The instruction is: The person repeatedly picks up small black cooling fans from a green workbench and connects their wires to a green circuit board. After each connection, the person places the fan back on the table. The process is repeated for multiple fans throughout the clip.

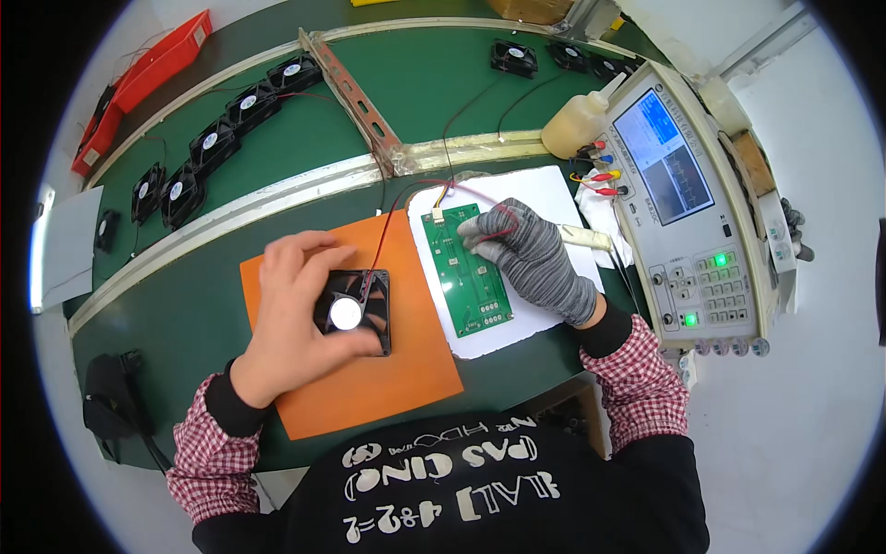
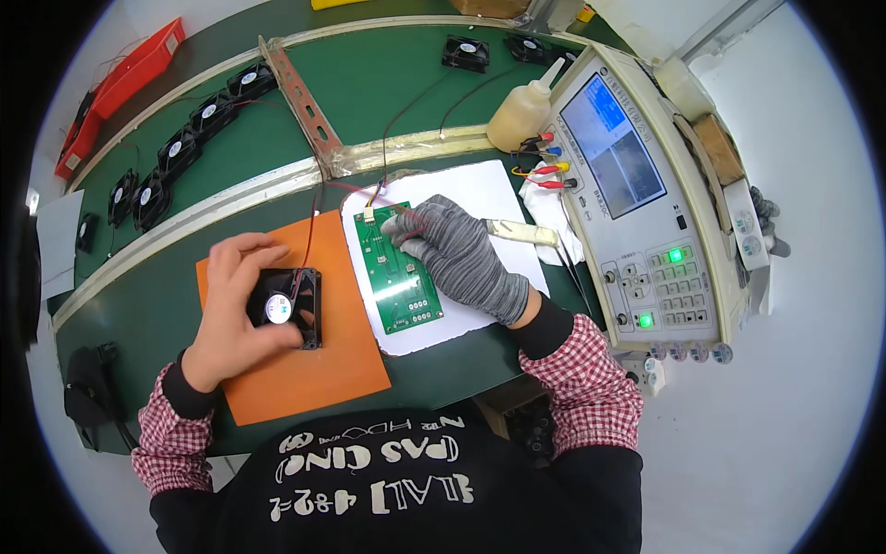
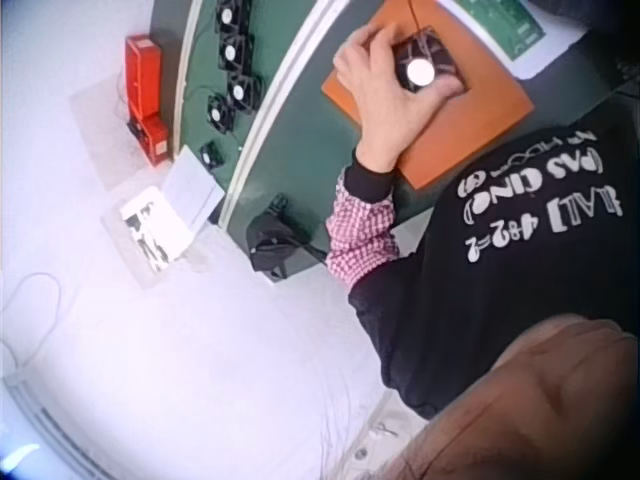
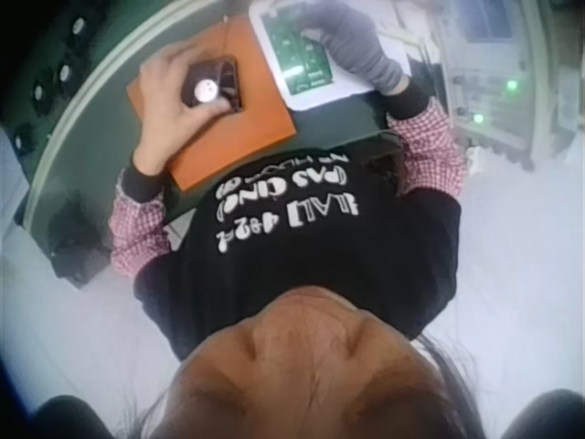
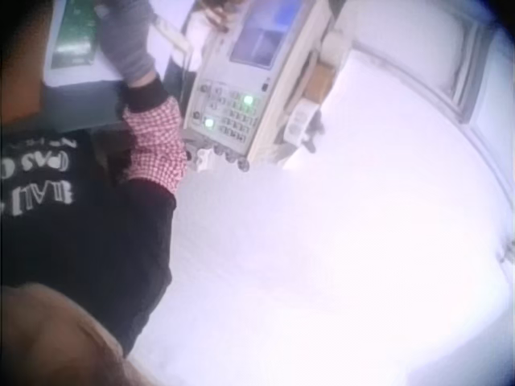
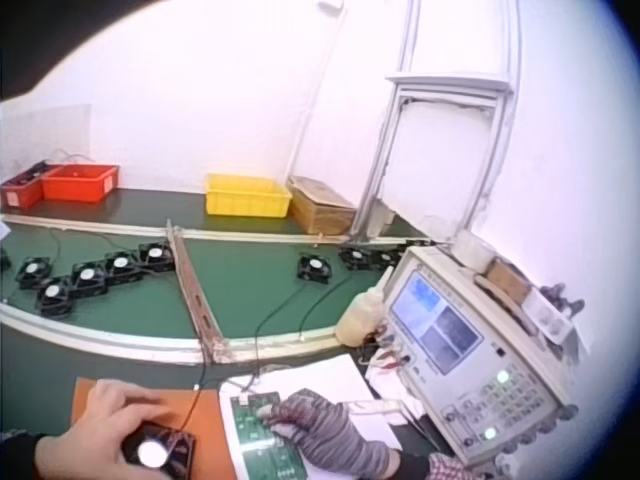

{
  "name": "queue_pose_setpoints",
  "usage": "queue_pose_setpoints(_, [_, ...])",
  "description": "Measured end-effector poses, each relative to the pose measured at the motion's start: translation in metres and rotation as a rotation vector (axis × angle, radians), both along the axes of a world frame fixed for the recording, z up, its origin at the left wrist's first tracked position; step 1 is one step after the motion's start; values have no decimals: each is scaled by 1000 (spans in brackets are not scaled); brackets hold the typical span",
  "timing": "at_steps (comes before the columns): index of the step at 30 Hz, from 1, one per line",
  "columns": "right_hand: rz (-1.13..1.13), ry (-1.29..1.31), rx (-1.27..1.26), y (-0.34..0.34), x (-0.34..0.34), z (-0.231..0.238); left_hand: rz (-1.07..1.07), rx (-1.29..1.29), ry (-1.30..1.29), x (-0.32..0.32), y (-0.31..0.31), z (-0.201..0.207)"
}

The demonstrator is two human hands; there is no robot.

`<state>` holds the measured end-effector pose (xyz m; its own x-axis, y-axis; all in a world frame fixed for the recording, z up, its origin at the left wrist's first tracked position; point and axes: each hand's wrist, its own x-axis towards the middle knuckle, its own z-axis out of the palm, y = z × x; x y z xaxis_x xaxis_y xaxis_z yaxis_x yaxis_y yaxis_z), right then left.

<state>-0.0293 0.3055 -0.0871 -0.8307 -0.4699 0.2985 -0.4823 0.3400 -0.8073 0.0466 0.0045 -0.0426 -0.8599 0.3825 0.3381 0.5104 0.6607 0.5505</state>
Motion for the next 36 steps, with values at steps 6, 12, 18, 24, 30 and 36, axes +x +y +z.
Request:
queue_pose_setpoints(6, [110,528,321,-1,-2,12,-76,-194,-16,17,9,1])
queue_pose_setpoints(12, [90,648,319,0,2,9,-104,-394,608,20,4,13])
queue_pose_setpoints(18, [89,295,212,2,-3,-3,-533,721,-598,51,-7,51])
queue_pose_setpoints(24, [43,224,78,3,-3,-11,-184,684,-559,59,-5,63])
queue_pose_setpoints(30, [58,297,96,2,-5,-11,-124,882,-791,60,-4,62])
queue_pose_setpoints(36, [36,387,181,2,0,-5,-296,109,324,16,6,69])
